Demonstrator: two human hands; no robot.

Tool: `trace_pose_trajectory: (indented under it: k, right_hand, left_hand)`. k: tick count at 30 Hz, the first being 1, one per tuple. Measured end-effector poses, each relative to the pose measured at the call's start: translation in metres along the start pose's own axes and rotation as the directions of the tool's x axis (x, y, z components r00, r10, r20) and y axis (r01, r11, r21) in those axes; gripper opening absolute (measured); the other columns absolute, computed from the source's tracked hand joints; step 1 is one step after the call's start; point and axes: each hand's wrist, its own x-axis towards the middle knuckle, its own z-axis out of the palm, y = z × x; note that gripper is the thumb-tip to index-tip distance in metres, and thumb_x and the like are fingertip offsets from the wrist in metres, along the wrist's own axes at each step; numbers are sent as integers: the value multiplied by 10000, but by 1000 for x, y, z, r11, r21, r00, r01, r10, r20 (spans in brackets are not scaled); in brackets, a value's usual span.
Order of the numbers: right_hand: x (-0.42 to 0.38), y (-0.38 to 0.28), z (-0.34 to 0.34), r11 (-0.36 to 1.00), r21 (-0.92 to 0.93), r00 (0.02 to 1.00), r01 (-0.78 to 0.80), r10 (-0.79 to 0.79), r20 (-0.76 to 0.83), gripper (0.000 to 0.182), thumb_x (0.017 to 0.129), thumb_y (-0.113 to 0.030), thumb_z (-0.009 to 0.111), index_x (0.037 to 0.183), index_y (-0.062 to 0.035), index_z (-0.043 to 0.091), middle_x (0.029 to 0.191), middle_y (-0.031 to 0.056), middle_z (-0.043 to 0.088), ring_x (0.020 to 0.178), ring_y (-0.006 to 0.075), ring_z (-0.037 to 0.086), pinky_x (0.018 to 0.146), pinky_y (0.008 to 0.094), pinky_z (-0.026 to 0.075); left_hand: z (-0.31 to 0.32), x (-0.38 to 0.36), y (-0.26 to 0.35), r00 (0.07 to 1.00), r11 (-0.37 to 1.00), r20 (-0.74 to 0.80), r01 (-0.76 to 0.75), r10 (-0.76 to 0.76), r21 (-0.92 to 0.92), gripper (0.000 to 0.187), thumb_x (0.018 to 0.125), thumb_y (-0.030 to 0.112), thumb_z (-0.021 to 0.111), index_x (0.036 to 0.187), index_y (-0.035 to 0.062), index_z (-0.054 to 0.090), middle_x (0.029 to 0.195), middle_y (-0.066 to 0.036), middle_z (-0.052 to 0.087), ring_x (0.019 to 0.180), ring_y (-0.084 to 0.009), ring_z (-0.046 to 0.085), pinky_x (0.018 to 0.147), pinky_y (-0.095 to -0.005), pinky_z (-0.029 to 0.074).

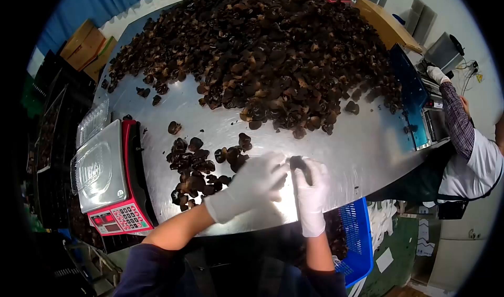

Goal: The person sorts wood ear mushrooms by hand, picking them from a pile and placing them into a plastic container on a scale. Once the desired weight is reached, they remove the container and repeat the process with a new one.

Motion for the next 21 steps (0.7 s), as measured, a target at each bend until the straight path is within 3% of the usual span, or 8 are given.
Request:
trace_pose_trajectory:
  k: [3, 4, 5, 9, 13, 14, 17, 21]
  right_hand:
    - [-20, -5, 10, 997, -42, 996, -63, 66, 66, 303, 753, 11, 715, 1053, -32, 700, 953, 119, 655, 903, 259, 645, 810, 328, 520]
    - [-30, 1, 16, 999, -35, 996, -35, 38, 85, 294, 755, 8, 712, 1046, -36, 705, 964, 116, 661, 897, 261, 649, 795, 336, 525]
    - [-37, -7, 19, 998, -65, 987, 23, -13, 162, 326, 755, -12, 704, 1079, -48, 688, 972, 114, 663, 906, 272, 649, 789, 349, 529]
    - [-55, -30, 34, 938, 56, 886, 343, -343, 313, 422, 771, 89, 646, 1180, -9, 614, 1064, 160, 627, 924, 315, 628, 796, 360, 516]
    - [-23, -54, 21, 950, -57, 794, 306, -222, 566, 364, 776, 95, 530, 1071, -37, 696, 948, 132, 697, 841, 282, 666, 779, 335, 524]
    - [-20, -41, 28, 990, 22, 886, 137, -133, 444, 320, 789, 73, 518, 978, -58, 740, 889, 113, 712, 809, 235, 686, 754, 312, 531]
    - [21, -42, 37, 986, -133, 938, 100, -49, 343, 178, 827, -6, 628, 953, -69, 736, 901, 107, 701, 803, 209, 681, 740, 294, 525]
    - [37, -31, 52, 953, -220, 863, 206, -71, 501, 181, 843, -102, 700, 1024, -99, 699, 856, 101, 637, 759, 266, 647, 718, 345, 507]
  left_hand:
    - [18, -24, 11, 982, 973, -89, -147, 165, 176, 386, 731, 255, 684, 1028, 17, 621, 963, -124, 568, 903, -261, 577, 707, -384, 476]
    - [10, -31, 15, 994, 990, 68, -90, 83, 109, 378, 740, 259, 673, 1036, 29, 623, 990, -119, 567, 928, -257, 565, 731, -381, 478]
    - [0, -38, 19, 974, 998, 228, -20, 7, 53, 370, 749, 262, 663, 1043, 41, 625, 1017, -113, 566, 954, -253, 554, 756, -378, 480]
    - [-31, -72, 18, 987, 905, 162, -72, 3, 419, 279, 820, 248, 606, 1032, 69, 630, 1166, -139, 574, 1174, -287, 518, 907, -378, 466]
    - [-36, -99, 7, 990, 905, 73, 76, -117, 419, 237, 839, 218, 563, 996, 74, 668, 1234, -160, 571, 1232, -313, 495, 952, -380, 434]
    - [-33, -105, 3, 991, 903, 60, 86, -122, 420, 227, 819, 201, 576, 983, 63, 652, 1229, -160, 571, 1224, -313, 500, 958, -384, 436]
    - [-27, -109, 2, 983, 922, -12, 175, -182, 345, 217, 810, 192, 579, 973, 57, 628, 1221, -157, 572, 1213, -310, 506, 966, -382, 436]
    - [-30, -112, 1, 980, 917, -51, 197, -191, 346, 242, 775, 201, 616, 965, 51, 615, 1225, -160, 564, 1215, -308, 502, 966, -392, 433]
